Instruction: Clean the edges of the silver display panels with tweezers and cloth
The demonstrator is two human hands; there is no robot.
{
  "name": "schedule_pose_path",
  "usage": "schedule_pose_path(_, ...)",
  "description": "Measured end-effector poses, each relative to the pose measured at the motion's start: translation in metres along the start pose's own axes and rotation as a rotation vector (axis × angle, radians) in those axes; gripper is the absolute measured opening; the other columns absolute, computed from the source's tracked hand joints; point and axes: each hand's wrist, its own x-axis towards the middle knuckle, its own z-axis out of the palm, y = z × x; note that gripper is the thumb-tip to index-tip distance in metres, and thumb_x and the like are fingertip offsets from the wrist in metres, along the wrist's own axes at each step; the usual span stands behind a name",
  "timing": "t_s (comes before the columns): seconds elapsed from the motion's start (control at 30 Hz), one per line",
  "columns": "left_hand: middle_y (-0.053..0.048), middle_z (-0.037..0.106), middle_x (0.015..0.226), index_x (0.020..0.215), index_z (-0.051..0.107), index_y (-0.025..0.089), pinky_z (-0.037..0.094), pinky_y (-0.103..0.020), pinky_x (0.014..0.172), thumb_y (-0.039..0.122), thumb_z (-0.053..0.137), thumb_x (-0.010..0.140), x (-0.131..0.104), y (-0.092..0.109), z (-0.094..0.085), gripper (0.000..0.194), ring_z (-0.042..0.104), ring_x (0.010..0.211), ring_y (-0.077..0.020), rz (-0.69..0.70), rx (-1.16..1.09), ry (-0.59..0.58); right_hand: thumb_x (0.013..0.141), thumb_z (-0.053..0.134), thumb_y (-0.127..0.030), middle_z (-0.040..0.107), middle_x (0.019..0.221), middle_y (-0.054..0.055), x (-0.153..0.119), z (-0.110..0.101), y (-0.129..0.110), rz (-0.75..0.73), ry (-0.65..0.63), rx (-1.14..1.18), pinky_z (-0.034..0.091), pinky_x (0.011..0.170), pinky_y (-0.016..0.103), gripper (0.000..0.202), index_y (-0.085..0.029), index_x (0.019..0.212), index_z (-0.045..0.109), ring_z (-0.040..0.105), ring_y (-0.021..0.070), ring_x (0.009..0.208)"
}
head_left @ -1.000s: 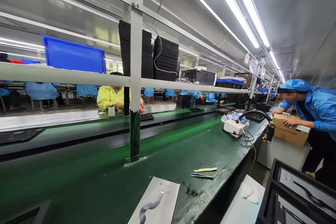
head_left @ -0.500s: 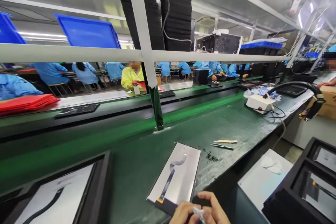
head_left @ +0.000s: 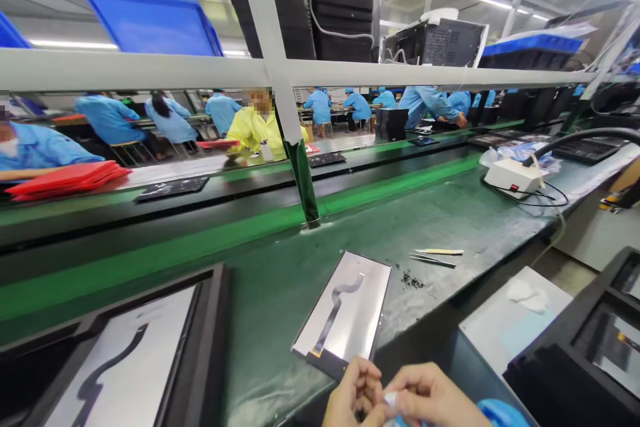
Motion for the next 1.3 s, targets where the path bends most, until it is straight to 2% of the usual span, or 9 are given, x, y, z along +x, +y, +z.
schedule_pose_path(0.13,-0.005,0.069,0.091,0.104,0.061,0.022,0.054,-0.028,0.073,0.036,0.06,0.094,0.013,0.013,-0.012,0.018,0.067,0.078,-0.0177,0.42,0.569,0.193,0.083,0.064,-0.061,0.068,0.072,0.002,0.013,-0.029,-0.017,-0.14,0.299,-0.537,0.043,0.061,0.027,0.042,-0.02,0.079,0.072,0.059,0.0164,0.064)
schedule_pose_path(0.2,-0.01,0.07,0.116,0.122,0.057,0.023,0.054,-0.036,0.091,0.03,0.06,0.095,0.023,0.018,-0.021,0.029,0.066,0.11,-0.0258,0.631,0.829,0.172,0.097,0.048,-0.054,0.071,0.08,0.003,0.02,-0.038,-0.02,-0.274,0.424,-0.843,0.045,0.068,0.028,0.04,-0.023,0.083,0.069,0.066,0.02,0.076)
schedule_pose_path(0.27,-0.014,0.062,0.135,0.14,0.044,0.021,0.048,-0.045,0.105,0.03,0.065,0.091,0.031,0.017,-0.029,0.054,0.053,0.132,-0.0308,0.738,1.013,0.063,0.104,0.032,-0.047,0.071,0.084,0.004,0.025,-0.041,-0.02,-0.397,0.471,-1.066,0.045,0.069,0.028,0.044,-0.024,0.089,0.066,0.068,0.0201,0.081)
schedule_pose_path(0.4,-0.019,0.041,0.154,0.156,0.015,0.017,0.031,-0.057,0.116,0.041,0.08,0.076,0.038,-0.002,-0.042,0.106,0.031,0.146,-0.0369,0.703,1.154,-0.13,0.107,0.021,-0.041,0.067,0.077,0.002,0.029,-0.038,-0.018,-0.526,0.454,-1.28,0.044,0.061,0.025,0.048,-0.023,0.091,0.062,0.068,0.0169,0.072)
schedule_pose_path(0.47,-0.021,0.033,0.158,0.158,0.004,0.016,0.027,-0.059,0.117,0.045,0.08,0.073,0.038,-0.012,-0.046,0.117,0.024,0.148,-0.0393,0.68,1.185,-0.206,0.107,0.023,-0.04,0.067,0.075,0.001,0.03,-0.036,-0.018,-0.545,0.441,-1.294,0.042,0.059,0.024,0.045,-0.024,0.088,0.061,0.067,0.0157,0.07)
schedule_pose_path(0.57,-0.02,0.026,0.161,0.158,-0.003,0.015,0.024,-0.058,0.118,0.038,0.078,0.075,0.038,-0.014,-0.049,0.118,0.019,0.149,-0.039,0.623,1.252,-0.284,0.107,0.028,-0.039,0.068,0.076,0.0,0.03,-0.035,-0.019,-0.545,0.426,-1.276,0.042,0.06,0.023,0.04,-0.024,0.089,0.061,0.067,0.0155,0.07)
schedule_pose_path(0.77,-0.015,0.027,0.161,0.158,-0.001,0.014,0.021,-0.055,0.121,0.01,0.072,0.073,0.034,0.002,-0.044,0.112,0.017,0.151,-0.0333,0.606,1.342,-0.25,0.106,0.036,-0.035,0.067,0.074,-0.001,0.034,-0.035,-0.02,-0.538,0.37,-1.237,0.041,0.059,0.023,0.034,-0.024,0.089,0.063,0.066,0.0149,0.067)
schedule_pose_path(1.1,-0.014,0.029,0.161,0.157,0.009,0.013,0.025,-0.057,0.119,0.002,0.063,0.074,0.032,-0.001,-0.038,0.1,0.02,0.15,-0.0336,0.597,1.412,-0.175,0.098,0.052,-0.021,0.071,0.077,-0.001,0.043,-0.038,-0.03,-0.414,0.256,-1.339,0.038,0.06,0.023,0.018,-0.024,0.088,0.065,0.069,0.0159,0.072)
schedule_pose_path(1.3,-0.014,0.031,0.16,0.156,0.015,0.008,0.026,-0.056,0.12,-0.001,0.056,0.073,0.032,0.002,-0.038,0.093,0.016,0.151,-0.0322,0.666,1.406,-0.179,0.095,0.053,-0.016,0.073,0.077,-0.001,0.049,-0.045,-0.04,-0.453,0.105,-1.417,0.034,0.058,0.025,0.018,-0.023,0.086,0.067,0.069,0.0163,0.074)
